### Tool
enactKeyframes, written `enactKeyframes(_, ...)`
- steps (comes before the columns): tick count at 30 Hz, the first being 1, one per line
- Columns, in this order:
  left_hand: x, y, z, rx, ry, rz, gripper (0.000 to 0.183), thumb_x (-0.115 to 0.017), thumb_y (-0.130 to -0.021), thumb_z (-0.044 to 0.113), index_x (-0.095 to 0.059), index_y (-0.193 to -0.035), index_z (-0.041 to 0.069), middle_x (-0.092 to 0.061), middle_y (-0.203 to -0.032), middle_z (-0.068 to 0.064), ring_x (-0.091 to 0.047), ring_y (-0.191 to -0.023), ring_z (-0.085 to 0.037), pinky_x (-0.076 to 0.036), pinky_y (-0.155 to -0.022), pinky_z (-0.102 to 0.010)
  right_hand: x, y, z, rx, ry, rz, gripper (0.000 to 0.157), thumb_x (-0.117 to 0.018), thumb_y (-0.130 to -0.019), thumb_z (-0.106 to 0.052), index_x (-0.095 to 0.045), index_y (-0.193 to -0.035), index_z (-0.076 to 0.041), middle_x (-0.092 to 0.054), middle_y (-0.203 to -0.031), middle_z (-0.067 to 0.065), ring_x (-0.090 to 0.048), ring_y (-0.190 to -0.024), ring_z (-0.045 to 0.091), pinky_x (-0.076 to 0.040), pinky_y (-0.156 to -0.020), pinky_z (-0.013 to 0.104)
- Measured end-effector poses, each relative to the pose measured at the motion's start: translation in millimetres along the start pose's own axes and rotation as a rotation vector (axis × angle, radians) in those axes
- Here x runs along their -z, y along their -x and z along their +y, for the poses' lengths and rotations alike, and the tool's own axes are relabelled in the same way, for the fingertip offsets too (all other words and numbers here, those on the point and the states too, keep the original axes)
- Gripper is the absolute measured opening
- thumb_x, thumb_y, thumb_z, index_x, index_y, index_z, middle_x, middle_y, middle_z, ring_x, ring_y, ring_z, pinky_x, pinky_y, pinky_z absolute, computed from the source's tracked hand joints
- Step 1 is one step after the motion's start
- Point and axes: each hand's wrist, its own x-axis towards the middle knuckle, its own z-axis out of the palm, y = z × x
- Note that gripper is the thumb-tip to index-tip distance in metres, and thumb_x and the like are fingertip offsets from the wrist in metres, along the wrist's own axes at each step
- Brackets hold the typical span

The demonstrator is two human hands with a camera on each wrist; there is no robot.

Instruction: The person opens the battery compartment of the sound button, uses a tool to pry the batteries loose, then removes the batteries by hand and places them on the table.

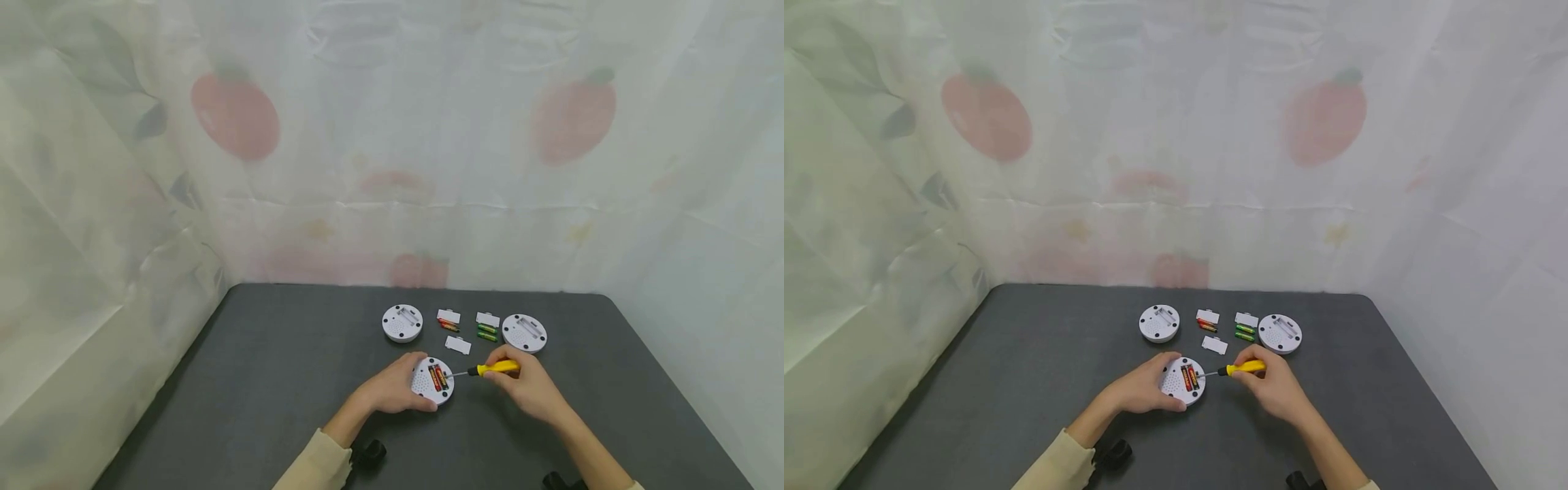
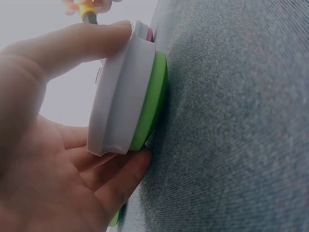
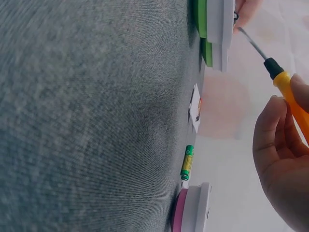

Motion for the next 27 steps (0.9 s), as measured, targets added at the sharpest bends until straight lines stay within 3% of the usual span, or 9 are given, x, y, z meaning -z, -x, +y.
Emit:
enactKeyframes(7,0.2,0.3,-0.2,0.003,-0.001,0.000,0.094,-0.088,-0.074,0.042,-0.044,-0.149,0.006,-0.053,-0.139,-0.006,-0.051,-0.113,-0.017,-0.042,-0.098,-0.037,0.7,-3,-1,0.021,-0.021,0.002,0.016,-0.078,-0.091,-0.016,-0.065,-0.101,-0.013,-0.061,-0.090,0.009,-0.060,-0.066,0.022,-0.052,-0.061,0.031)
enactKeyframes(14,1.1,0.9,0.5,0.011,0.009,-0.007,0.094,-0.088,-0.074,0.042,-0.043,-0.149,0.006,-0.054,-0.137,-0.005,-0.051,-0.112,-0.017,-0.042,-0.097,-0.037,-2.5,-7,-7,0.012,-0.006,0.033,0.014,-0.075,-0.094,-0.025,-0.066,-0.099,-0.015,-0.060,-0.075,0.007,-0.059,-0.064,0.030,-0.047,-0.058,0.030)
enactKeyframes(21,2.3,1.4,1.2,0.015,0.013,-0.010,0.094,-0.088,-0.074,0.042,-0.043,-0.149,0.006,-0.054,-0.134,-0.004,-0.052,-0.109,-0.016,-0.042,-0.096,-0.036,-5.9,-15,-11,0.007,0.025,0.030,0.023,-0.075,-0.094,-0.027,-0.068,-0.109,-0.010,-0.062,-0.081,0.006,-0.059,-0.064,0.021,-0.047,-0.060,0.029)
enactKeyframes(27,2.2,-0.2,0.7,0.020,0.020,-0.017,0.094,-0.088,-0.074,0.042,-0.043,-0.149,0.008,-0.055,-0.130,-0.002,-0.052,-0.105,-0.014,-0.042,-0.094,-0.035,-6.7,-25,-15,0.016,0.060,0.000,0.019,-0.075,-0.094,-0.026,-0.069,-0.104,-0.011,-0.062,-0.078,0.006,-0.059,-0.064,0.020,-0.046,-0.058,0.029)
